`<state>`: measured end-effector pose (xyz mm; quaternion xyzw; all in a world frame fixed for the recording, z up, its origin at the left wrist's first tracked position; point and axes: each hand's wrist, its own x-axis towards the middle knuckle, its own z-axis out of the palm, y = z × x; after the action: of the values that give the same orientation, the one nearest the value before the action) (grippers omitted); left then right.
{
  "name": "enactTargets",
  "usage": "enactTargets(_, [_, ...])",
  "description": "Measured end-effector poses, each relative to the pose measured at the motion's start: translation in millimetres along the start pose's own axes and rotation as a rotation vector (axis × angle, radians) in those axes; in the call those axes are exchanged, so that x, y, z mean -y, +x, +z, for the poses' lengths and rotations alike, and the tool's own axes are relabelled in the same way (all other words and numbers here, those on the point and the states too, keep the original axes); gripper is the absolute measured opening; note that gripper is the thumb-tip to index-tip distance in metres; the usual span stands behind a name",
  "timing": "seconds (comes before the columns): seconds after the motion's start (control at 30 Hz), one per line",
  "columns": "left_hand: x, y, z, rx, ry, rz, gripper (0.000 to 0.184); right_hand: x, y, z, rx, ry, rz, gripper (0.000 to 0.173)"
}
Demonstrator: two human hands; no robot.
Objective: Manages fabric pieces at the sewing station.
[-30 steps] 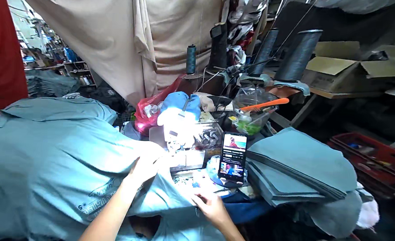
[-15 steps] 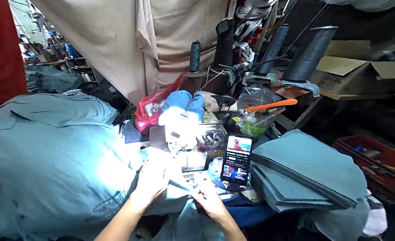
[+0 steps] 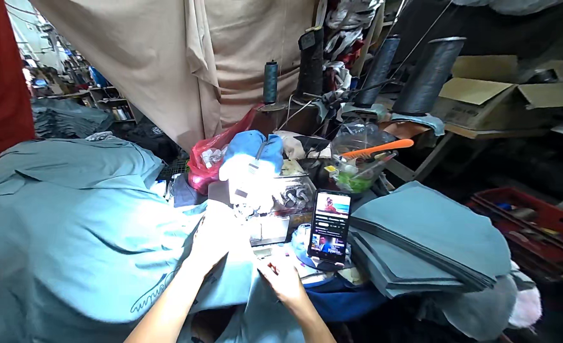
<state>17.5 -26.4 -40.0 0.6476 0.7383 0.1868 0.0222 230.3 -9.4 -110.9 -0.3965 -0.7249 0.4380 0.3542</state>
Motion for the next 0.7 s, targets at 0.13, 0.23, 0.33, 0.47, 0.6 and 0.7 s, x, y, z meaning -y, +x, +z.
enactTargets(0.13, [-25,-8,-32,0.206,-0.125,-0.183,0.04,21,-24,-39,-0.27,-0.142,-0.224,0.017])
enactTargets(0.23, [-24,-3,-29,0.185,-0.11,-0.237,0.035,28,-26,-114,-0.575,-0.415,-0.359,0.016])
enactTargets(0.33, [-26,-2,-30,0.192,-0.031,-0.234,0.036,15,-4,-187,-0.677,-0.72,-0.322,0.011])
enactTargets(0.47, [-29,-2,-31,0.068,-0.056,-0.152,0.032,-13,25,-224,-0.566,-0.865,-0.197,0.011])
enactTargets(0.6, [-17,0,-15,-0.217,-0.211,0.121,0.028,-24,33,-228,-0.525,-0.933,-0.176,0.005])
enactTargets(0.7, [-18,-1,-17,-0.183,-0.187,0.108,0.026,-15,34,-231,-0.502,-0.905,-0.121,0.005])
